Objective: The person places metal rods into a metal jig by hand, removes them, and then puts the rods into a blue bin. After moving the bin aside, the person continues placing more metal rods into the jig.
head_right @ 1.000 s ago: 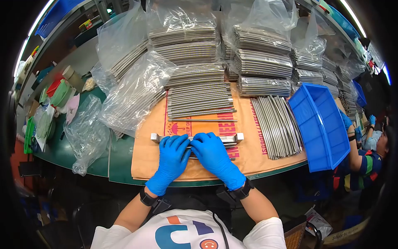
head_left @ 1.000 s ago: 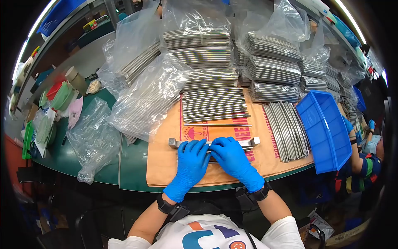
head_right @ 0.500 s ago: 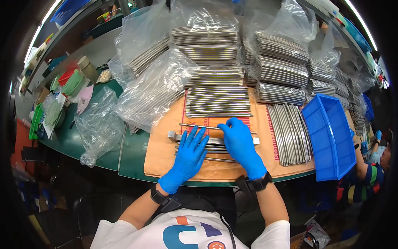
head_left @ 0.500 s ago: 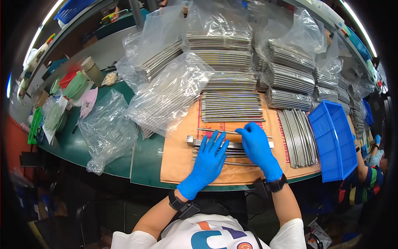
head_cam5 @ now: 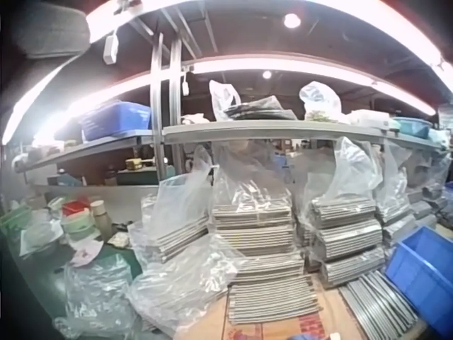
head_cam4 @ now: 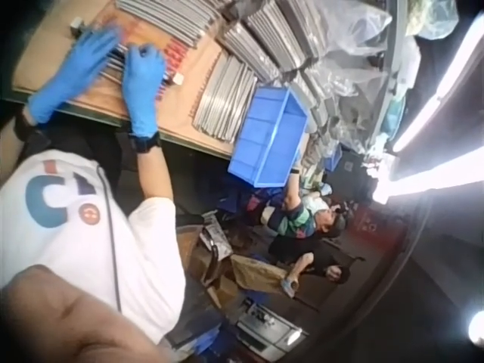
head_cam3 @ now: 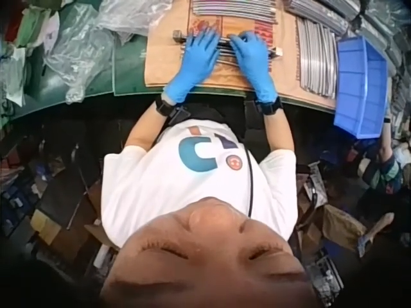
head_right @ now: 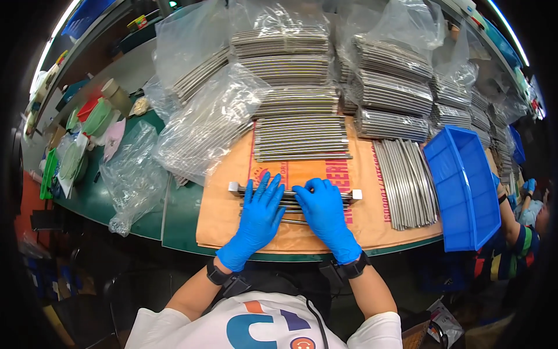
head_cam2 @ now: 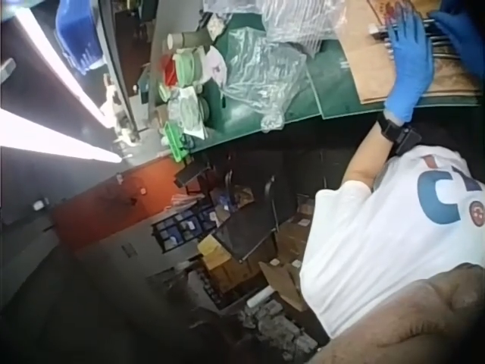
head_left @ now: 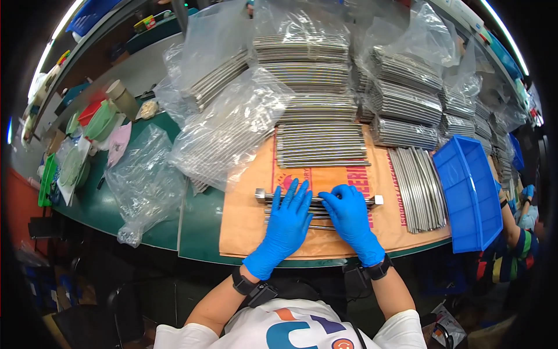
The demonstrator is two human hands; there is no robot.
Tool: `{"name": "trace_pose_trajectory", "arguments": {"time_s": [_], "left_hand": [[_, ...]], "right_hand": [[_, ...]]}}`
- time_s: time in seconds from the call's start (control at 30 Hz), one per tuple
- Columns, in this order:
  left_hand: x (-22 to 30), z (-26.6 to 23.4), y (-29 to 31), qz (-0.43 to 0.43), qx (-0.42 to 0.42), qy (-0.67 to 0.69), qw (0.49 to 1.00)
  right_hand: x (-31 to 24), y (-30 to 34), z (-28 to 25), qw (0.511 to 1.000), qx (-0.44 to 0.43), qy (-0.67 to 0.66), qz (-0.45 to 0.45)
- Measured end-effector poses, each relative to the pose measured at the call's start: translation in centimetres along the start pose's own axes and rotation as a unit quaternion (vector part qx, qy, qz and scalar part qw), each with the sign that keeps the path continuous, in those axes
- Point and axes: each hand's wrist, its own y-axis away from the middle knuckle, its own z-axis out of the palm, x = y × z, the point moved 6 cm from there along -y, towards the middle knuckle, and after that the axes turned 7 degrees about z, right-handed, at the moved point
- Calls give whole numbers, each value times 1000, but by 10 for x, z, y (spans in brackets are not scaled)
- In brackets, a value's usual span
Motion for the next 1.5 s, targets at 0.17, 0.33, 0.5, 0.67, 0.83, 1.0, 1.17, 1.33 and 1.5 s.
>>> {"name": "trace_pose_trajectory", "arguments": {"time_s": [0.17,0.33,0.5,0.67,0.83,1.0,1.17,1.33,1.5], "left_hand": [[-1,-6,0,-7,-4,-29,1000],[3,-12,3,9,33,-25,999],[-1,-5,8,13,37,-2,999],[2,-7,6,23,47,12,999],[1,-8,8,21,59,24,998],[1,-8,7,31,45,44,998],[7,-11,4,34,36,25,998],[5,-12,3,21,8,-29,999],[4,-10,4,3,12,1,1000]], "right_hand": [[-9,-6,0,999,-20,-1,-27],[-15,-3,-6,998,-44,-23,-43],[-7,-23,1,997,-35,-9,-70],[37,-77,22,996,-42,78,-21],[38,-71,27,982,-134,133,-27],[39,-54,34,978,-105,182,-2],[9,-28,-5,999,-11,36,4],[-15,-13,-6,998,-16,17,-55],[-18,-12,-4,998,-24,15,-59]]}}
